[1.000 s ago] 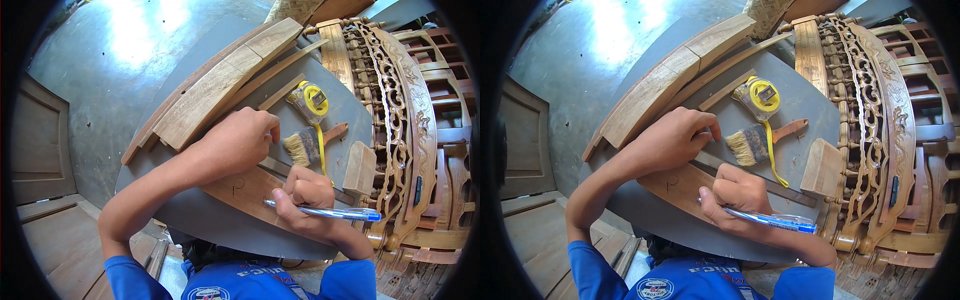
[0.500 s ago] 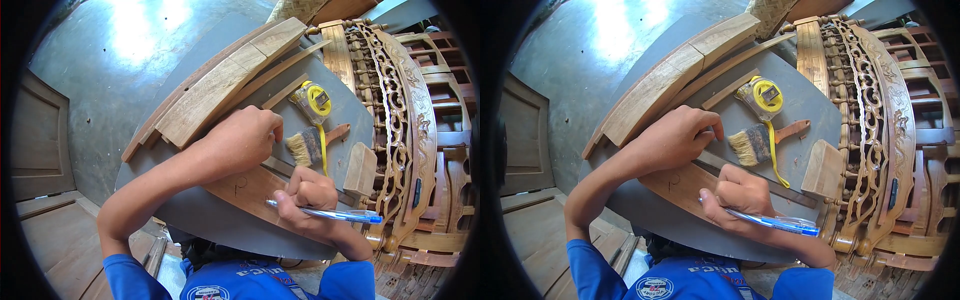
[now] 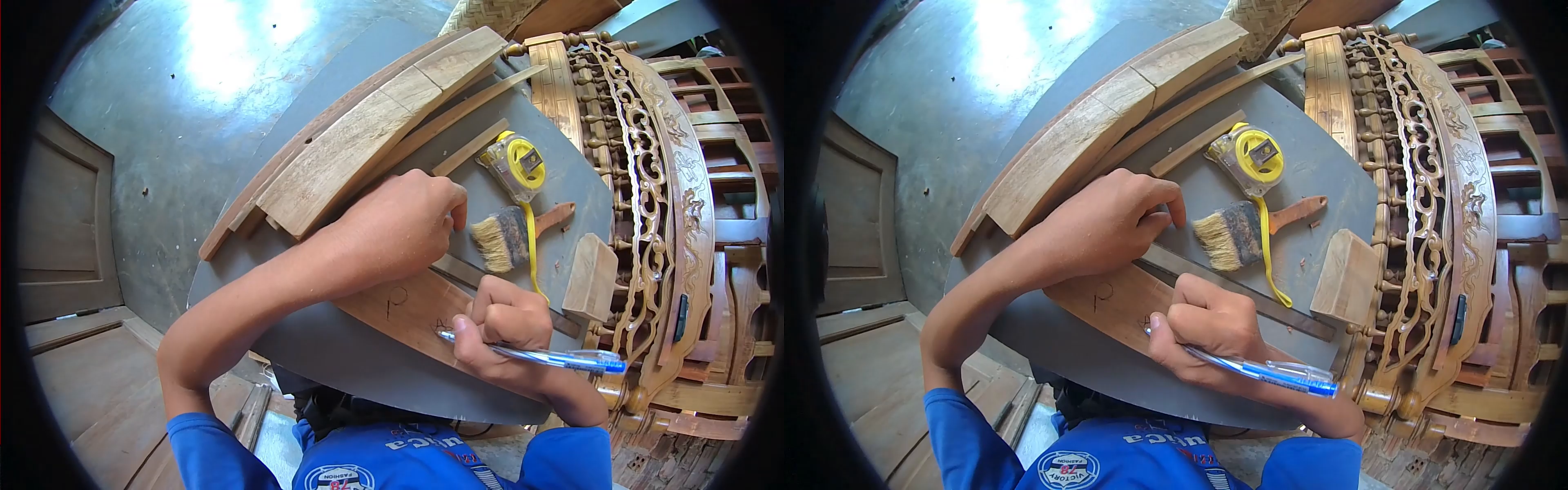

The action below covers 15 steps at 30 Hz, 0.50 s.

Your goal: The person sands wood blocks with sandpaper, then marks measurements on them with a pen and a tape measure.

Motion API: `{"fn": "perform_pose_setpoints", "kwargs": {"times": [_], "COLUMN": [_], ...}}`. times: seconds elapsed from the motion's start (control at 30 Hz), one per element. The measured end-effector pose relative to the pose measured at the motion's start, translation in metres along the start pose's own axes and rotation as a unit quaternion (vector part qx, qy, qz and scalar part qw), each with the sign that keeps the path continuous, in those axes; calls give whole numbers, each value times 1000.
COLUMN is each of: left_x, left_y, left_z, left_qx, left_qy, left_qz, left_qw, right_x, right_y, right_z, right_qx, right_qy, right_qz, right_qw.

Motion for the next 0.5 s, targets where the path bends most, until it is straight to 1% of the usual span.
{"fn": "perform_pose_setpoints", "kwargs": {"times": [0.23, 0.5], "left_x": [0, 0], "left_y": [-1, 0], "left_z": [0, 0], "left_qx": [5, 2], "left_qy": [-5, -3], "left_qz": [-4, 3], "left_qw": [1000, 1000], "right_x": [-5, 0], "right_y": [1, -2], "right_z": [-1, -1], "right_qx": [-4, 6], "right_qy": [-22, 0], "right_qz": [22, 4], "right_qw": [1000, 1000]}}
Point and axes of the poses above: each hand's wrist, its own z-axis towards the middle knuckle, its own x-axis out of the back of the hand, y = z × x, the point moved 7 cm from there along z, towards the middle knuckle, and after that the axes turned 14 degrees about -x, right-handed, at the moved point
